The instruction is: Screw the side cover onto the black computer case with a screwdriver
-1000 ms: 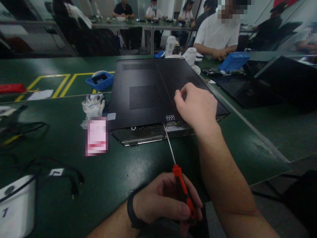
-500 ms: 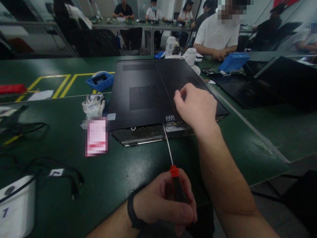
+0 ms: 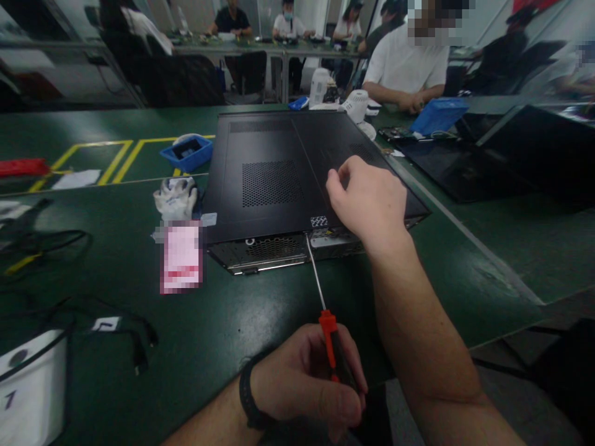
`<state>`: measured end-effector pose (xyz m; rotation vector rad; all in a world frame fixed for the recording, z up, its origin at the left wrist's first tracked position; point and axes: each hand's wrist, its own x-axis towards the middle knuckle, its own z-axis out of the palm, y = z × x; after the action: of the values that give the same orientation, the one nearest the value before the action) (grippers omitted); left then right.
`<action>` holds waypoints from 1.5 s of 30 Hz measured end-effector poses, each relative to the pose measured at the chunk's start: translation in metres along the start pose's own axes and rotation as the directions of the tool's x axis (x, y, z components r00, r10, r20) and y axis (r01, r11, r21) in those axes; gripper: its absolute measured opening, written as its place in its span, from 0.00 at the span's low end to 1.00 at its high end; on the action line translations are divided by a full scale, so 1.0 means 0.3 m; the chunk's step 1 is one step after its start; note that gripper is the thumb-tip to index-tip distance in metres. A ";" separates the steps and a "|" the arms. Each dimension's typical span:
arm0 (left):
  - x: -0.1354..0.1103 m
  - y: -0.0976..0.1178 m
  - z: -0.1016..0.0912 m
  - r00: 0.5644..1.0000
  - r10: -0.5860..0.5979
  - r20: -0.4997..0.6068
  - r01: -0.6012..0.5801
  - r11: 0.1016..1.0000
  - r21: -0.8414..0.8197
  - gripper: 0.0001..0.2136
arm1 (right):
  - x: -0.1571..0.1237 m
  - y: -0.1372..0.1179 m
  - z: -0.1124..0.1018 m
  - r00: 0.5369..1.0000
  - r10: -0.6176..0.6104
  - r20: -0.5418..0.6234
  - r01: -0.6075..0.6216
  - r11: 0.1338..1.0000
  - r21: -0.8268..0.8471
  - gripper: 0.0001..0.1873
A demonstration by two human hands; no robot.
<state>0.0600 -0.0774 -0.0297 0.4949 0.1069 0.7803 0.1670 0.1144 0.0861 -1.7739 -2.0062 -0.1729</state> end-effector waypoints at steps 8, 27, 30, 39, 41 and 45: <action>0.004 0.005 0.010 1.000 -0.013 0.003 0.012 1.000 0.028 0.16 | 0.002 0.010 0.013 0.999 -0.019 -0.046 0.020 1.000 0.018 0.17; 0.004 0.006 0.011 0.999 -0.002 -0.036 0.003 1.000 0.025 0.16 | 0.003 0.003 0.005 1.000 0.010 0.004 -0.010 1.000 0.004 0.18; 0.007 0.008 0.015 0.999 0.004 -0.034 -0.003 0.999 0.032 0.16 | 0.003 0.002 0.004 1.000 0.012 0.014 -0.012 1.000 -0.003 0.19; 0.008 0.020 0.025 0.998 -0.034 -0.061 0.035 0.999 0.015 0.17 | 0.001 -0.001 -0.002 1.000 0.011 0.007 -0.011 1.000 -0.027 0.18; 0.007 0.019 0.024 0.998 -0.034 -0.052 0.034 0.999 -0.008 0.17 | 0.000 0.001 0.001 1.000 0.006 -0.003 -0.006 1.000 -0.028 0.18; 0.006 0.015 0.022 0.999 -0.026 -0.035 0.025 0.999 -0.028 0.16 | 0.000 0.005 0.006 1.000 -0.004 -0.018 0.004 1.000 -0.020 0.18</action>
<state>0.0601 -0.0759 -0.0217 0.4527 0.1352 0.7650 0.1679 0.1154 0.0843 -1.7748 -2.0020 -0.2101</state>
